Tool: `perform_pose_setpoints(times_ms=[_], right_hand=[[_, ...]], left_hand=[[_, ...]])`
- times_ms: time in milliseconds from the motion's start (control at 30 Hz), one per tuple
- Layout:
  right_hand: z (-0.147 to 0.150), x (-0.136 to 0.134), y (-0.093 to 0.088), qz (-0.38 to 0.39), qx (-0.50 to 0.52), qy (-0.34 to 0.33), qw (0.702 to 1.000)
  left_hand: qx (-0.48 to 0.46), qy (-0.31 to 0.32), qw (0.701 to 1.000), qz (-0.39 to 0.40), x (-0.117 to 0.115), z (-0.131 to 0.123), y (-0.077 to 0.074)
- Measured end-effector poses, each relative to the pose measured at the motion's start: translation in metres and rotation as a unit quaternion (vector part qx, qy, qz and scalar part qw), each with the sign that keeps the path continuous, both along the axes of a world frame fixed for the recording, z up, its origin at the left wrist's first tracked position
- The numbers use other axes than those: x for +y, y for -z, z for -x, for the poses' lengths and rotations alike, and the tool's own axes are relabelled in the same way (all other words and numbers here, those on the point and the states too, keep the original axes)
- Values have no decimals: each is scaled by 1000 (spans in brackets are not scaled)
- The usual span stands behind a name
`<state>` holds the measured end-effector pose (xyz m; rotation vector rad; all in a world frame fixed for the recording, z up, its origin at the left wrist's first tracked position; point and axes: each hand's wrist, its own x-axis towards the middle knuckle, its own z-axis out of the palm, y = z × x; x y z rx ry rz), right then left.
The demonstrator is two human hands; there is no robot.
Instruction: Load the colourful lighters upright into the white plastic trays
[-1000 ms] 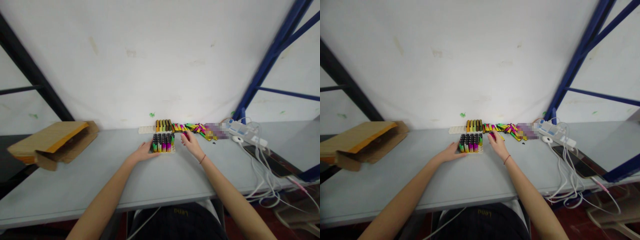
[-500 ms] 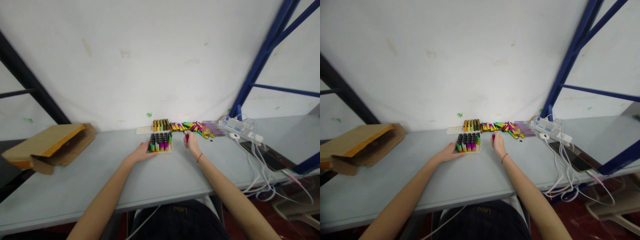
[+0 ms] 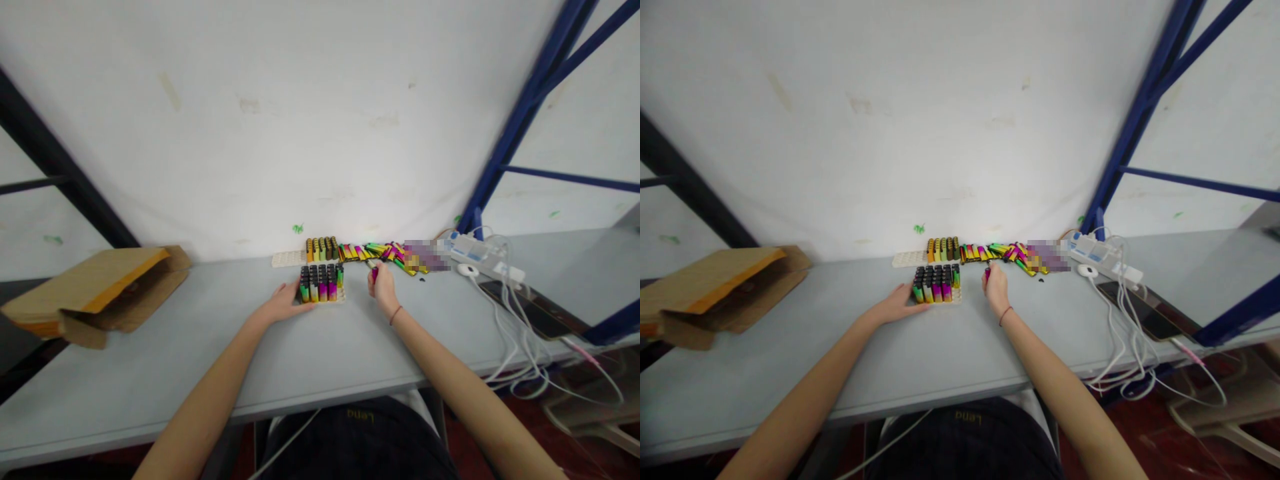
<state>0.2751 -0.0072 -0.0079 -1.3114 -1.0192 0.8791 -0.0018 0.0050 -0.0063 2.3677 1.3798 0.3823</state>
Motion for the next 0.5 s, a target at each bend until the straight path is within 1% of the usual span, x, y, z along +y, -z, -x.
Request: perform_pose_setpoints(times_ms=[67, 133, 333, 400, 500], right_hand=[[3, -2, -4, 32, 43, 16, 998], [5, -3, -7, 44, 65, 9, 997], [4, -4, -9, 45, 76, -48, 995], [4, -5, -9, 49, 80, -54, 994], [5, -4, -8, 60, 95, -45, 993]], left_hand=[[4, -2, 1000, 3, 0, 0, 0], [6, -2, 1000, 4, 0, 0, 0], [1, 1, 1000, 7, 0, 1, -1], [-3, 0, 1000, 4, -1, 0, -2], [-2, -5, 1000, 4, -1, 0, -3]])
